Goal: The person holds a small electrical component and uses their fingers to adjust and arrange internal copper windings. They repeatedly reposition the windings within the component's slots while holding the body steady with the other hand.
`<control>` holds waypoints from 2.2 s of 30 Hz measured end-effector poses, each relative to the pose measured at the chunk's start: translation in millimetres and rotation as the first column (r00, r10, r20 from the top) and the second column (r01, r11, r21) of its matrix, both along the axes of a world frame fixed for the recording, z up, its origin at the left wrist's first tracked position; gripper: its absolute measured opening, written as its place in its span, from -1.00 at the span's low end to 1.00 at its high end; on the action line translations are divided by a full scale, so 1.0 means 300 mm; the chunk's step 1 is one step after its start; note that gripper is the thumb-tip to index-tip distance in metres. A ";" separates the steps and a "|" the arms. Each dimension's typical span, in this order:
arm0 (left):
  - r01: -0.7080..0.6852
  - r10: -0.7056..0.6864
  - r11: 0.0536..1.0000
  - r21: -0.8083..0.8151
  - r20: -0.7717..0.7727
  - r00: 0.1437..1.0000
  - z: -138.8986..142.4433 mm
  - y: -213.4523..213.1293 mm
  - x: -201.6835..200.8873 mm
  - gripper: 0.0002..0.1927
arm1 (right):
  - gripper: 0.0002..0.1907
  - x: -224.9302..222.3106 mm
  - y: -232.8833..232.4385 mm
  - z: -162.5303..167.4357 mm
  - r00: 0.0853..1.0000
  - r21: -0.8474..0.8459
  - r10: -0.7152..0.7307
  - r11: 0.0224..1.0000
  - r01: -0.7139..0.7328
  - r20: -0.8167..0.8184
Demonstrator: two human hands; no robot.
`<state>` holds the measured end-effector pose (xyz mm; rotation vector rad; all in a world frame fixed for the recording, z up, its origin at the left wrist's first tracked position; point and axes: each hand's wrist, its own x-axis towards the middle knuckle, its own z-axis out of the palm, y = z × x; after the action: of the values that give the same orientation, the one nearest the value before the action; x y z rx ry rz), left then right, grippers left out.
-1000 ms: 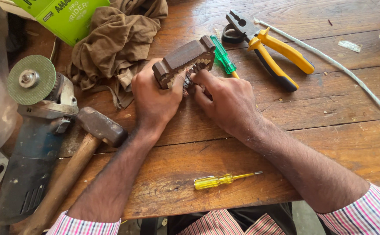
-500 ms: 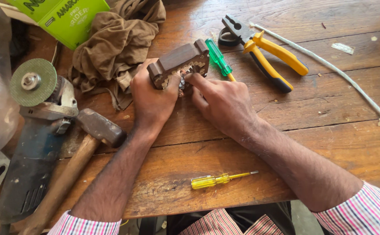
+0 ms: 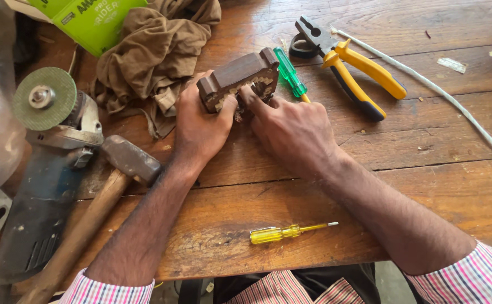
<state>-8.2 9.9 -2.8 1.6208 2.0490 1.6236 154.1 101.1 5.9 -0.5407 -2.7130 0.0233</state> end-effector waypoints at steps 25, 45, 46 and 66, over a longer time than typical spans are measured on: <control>-0.135 0.118 0.968 -0.213 -0.092 0.989 -0.009 -0.019 0.013 -0.56 | -0.80 0.036 0.023 0.006 0.992 -0.254 -0.047 0.967 0.016 -0.117; -0.001 -0.001 0.997 -0.076 -0.036 0.999 -0.021 -0.026 -0.003 -0.80 | -0.76 -0.005 0.011 -0.048 0.947 -0.050 0.057 0.996 -0.076 -0.317; 0.005 -0.007 0.997 -0.073 -0.029 1.000 -0.021 -0.027 -0.002 -0.80 | -0.79 -0.008 0.007 -0.050 0.950 -0.041 0.045 0.997 -0.060 -0.308; 0.064 -0.065 0.995 -0.070 -0.004 0.998 0.008 -0.027 -0.001 -0.79 | -0.74 -0.021 -0.007 -0.037 0.966 0.014 -0.020 1.000 0.025 -0.257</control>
<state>-8.5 1.8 -0.2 1.6532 2.0105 1.5106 147.7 98.9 -5.2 -0.5243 -2.4526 0.0597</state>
